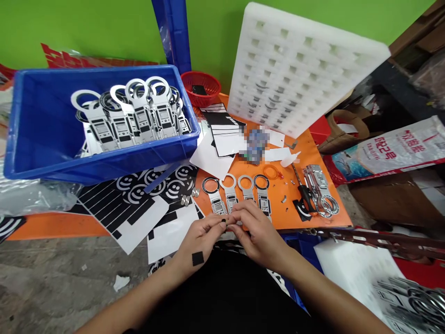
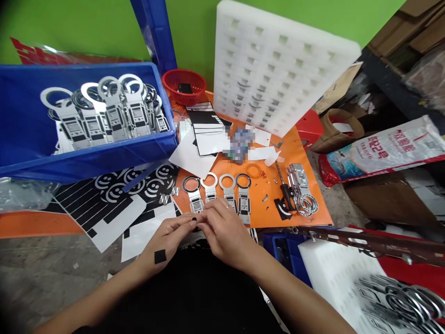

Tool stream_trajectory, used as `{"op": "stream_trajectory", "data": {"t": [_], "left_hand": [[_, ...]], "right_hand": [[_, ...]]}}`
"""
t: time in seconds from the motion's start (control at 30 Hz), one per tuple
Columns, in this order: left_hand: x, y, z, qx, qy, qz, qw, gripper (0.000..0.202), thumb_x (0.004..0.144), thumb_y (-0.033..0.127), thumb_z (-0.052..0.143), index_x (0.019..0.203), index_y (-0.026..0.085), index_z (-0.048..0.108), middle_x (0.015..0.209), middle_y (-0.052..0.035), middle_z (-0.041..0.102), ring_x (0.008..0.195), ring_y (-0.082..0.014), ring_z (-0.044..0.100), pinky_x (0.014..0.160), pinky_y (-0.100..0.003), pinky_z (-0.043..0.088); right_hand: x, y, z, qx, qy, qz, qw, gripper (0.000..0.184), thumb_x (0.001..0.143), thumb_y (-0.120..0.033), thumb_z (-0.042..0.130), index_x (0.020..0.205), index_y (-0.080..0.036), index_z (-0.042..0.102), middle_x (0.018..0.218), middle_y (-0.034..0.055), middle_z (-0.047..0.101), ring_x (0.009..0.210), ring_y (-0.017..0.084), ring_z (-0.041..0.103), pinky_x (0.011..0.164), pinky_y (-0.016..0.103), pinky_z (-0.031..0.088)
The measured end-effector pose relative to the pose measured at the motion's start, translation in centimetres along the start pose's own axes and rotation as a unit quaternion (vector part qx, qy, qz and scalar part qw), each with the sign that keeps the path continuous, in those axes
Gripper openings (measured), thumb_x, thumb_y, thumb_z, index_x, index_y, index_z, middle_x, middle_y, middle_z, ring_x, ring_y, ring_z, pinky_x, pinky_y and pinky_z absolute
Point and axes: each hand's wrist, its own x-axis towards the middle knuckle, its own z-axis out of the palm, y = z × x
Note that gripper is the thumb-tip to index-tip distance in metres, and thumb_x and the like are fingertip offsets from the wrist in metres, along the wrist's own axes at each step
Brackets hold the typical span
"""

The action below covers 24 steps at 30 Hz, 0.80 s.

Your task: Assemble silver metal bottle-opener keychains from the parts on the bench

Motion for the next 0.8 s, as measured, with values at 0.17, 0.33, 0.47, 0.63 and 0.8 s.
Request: {"op": "stream_trajectory", "data": {"t": [0.17,0.33,0.47,0.63,0.8], "left_hand": [[0.1,-0.7,-1.3,0.026,0.112,-0.021,0.993,0.034,0.095,0.036,0.045,0.094,0.019,0.074,0.089,-0.0047,0.072,0.084,-0.0198,0.065,0.079,-0.033,0.052],[-0.2,-1.7,-0.5,0.267,0.038,0.210,0.940,0.020,0.091,0.019,0.052,0.091,0.017,0.072,0.109,-0.0086,0.073,0.096,-0.0223,0.061,0.090,-0.041,0.048],[-0.5,-2.2,0.5,0.378,0.005,0.268,0.886,0.017,0.091,0.016,0.053,0.090,0.016,0.070,0.111,-0.0095,0.072,0.096,-0.0231,0.059,0.092,-0.045,0.048],[-0.4,-2.3,0.6,0.415,0.006,0.281,0.865,0.013,0.089,0.016,0.056,0.083,0.016,0.068,0.109,-0.0085,0.072,0.093,-0.0244,0.058,0.087,-0.044,0.051],[-0.3,-2.3,0.6,0.421,-0.001,0.283,0.862,0.013,0.090,0.017,0.056,0.083,0.015,0.067,0.110,-0.0080,0.072,0.095,-0.0254,0.058,0.088,-0.045,0.051]], "right_hand": [[1.4,0.7,-1.3,0.061,0.053,0.051,0.995,0.011,0.095,-0.021,0.047,0.085,-0.023,0.051,0.089,0.0056,0.056,0.086,0.020,0.055,0.075,0.034,0.047],[3.8,4.1,-1.7,0.030,-0.090,0.114,0.989,0.015,0.092,-0.019,0.048,0.077,-0.021,0.049,0.088,0.0030,0.053,0.081,0.017,0.051,0.075,0.032,0.044],[4.8,5.5,-1.0,-0.005,-0.166,0.123,0.979,0.016,0.092,-0.020,0.050,0.076,-0.020,0.049,0.089,0.0022,0.052,0.081,0.016,0.052,0.076,0.031,0.043],[5.2,5.7,-0.8,-0.026,-0.180,0.112,0.977,0.016,0.091,-0.018,0.051,0.075,-0.020,0.050,0.088,0.0022,0.051,0.080,0.016,0.051,0.073,0.030,0.043],[5.4,5.7,-0.7,-0.025,-0.181,0.109,0.977,0.017,0.091,-0.016,0.051,0.075,-0.020,0.050,0.087,0.0025,0.051,0.080,0.016,0.052,0.073,0.030,0.043]]}}
